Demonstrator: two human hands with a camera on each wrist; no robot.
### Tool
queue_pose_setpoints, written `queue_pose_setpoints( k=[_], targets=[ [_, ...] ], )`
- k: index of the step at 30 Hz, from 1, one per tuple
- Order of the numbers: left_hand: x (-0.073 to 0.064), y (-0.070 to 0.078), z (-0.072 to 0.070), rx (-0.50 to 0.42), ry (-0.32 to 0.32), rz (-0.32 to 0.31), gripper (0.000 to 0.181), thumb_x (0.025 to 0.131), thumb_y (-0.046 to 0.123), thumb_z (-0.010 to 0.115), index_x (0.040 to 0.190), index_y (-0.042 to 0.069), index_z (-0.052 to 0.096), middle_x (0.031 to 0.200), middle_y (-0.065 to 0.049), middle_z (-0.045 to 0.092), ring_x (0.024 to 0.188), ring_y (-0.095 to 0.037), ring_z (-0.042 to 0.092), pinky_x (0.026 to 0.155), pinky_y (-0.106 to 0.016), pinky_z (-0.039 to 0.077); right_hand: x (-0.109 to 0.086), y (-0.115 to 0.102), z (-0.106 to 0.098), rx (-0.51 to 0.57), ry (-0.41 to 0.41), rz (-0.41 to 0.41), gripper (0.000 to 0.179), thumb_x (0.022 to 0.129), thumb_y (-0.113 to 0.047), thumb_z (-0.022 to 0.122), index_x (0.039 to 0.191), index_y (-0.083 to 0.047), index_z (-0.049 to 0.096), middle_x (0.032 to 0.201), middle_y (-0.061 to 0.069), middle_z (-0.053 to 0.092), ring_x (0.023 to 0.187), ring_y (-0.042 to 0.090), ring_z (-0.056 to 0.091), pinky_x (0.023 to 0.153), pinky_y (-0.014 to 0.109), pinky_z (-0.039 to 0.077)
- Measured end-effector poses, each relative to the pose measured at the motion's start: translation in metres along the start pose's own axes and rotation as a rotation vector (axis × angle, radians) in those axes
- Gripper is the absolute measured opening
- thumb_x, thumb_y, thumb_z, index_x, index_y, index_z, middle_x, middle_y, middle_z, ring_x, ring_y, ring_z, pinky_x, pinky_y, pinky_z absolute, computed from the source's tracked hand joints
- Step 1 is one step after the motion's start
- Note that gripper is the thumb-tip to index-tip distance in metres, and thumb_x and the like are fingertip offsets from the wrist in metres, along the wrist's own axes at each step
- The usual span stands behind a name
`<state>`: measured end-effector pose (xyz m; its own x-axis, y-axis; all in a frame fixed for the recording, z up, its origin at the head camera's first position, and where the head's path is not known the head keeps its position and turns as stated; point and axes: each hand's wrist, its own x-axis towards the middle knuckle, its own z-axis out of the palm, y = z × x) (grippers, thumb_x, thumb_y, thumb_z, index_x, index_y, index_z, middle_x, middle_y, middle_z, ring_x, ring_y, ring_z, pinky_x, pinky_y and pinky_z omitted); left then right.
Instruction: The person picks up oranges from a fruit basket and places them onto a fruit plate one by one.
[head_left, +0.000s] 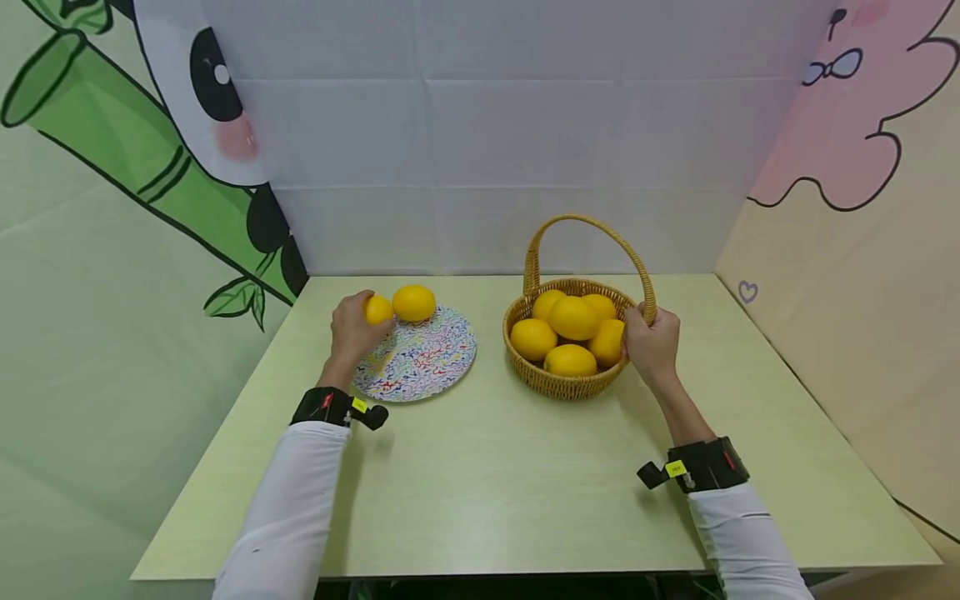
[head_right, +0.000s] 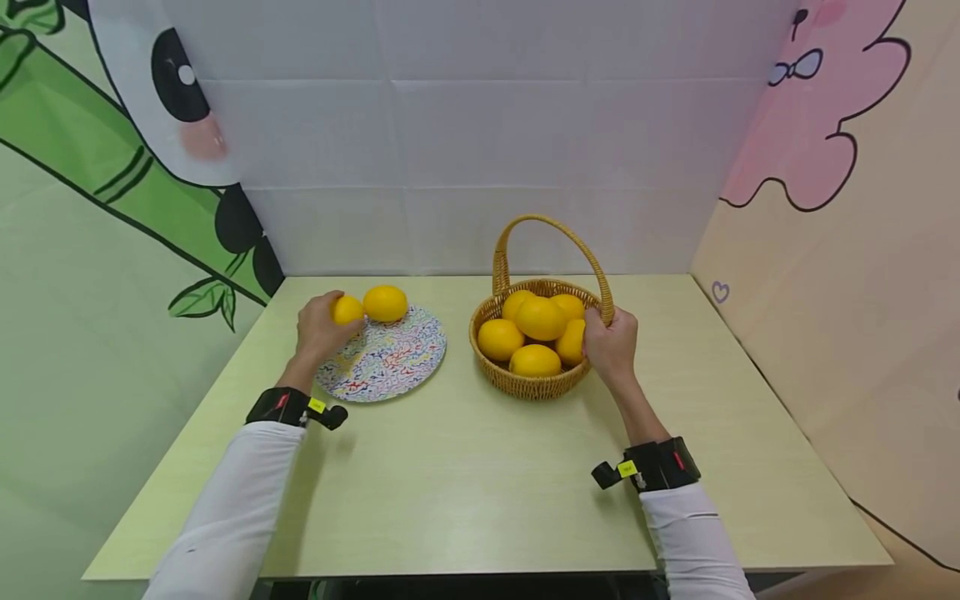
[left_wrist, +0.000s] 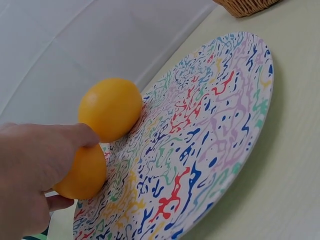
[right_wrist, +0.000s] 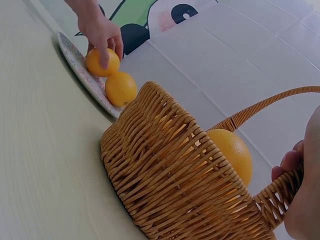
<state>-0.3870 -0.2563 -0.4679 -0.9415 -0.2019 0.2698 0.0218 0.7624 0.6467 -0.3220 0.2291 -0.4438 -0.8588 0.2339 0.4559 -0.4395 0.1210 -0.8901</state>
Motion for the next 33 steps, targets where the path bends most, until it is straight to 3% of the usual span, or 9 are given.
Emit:
queue_pose_setpoints(
  k=[15,22,33],
  targets=[
    [0.0062,-0.0002,0.0019,0.075,-0.141,-0.032,0.079,0.111,0.024,0.070,0.176,0.001,0.030,0.177,-0.032,0.036,0.156,-0.054,0.046,0.134,-0.065,0.042,-0.0004,-0.0019,-0.0004,-0.001,0.001,0.011,0.045,0.107,-0.006,0.051,0.063,-0.011,0.048,0.043,-0.003,0.048,0.031,0.029,0.045,0.031,0.029,0.040],
    [0.0066,0.0009,0.0011,0.074,-0.157,-0.038,0.079,0.112,0.026,0.068,0.177,0.003,0.030,0.180,-0.031,0.030,0.159,-0.056,0.040,0.134,-0.067,0.041,-0.0013,-0.0046,-0.0002,0.007,-0.002,0.008,0.045,0.107,-0.006,0.052,0.063,-0.011,0.048,0.042,-0.003,0.049,0.030,0.024,0.046,0.031,0.028,0.040],
    [0.0034,0.0006,-0.0014,0.082,-0.154,-0.027,0.084,0.109,0.030,0.071,0.177,0.005,0.029,0.181,-0.030,0.030,0.158,-0.056,0.040,0.131,-0.070,0.042,-0.0007,-0.0035,0.0002,0.015,-0.002,-0.005,0.043,0.107,-0.003,0.050,0.064,-0.007,0.047,0.042,-0.003,0.049,0.030,0.027,0.045,0.031,0.026,0.039]
  ],
)
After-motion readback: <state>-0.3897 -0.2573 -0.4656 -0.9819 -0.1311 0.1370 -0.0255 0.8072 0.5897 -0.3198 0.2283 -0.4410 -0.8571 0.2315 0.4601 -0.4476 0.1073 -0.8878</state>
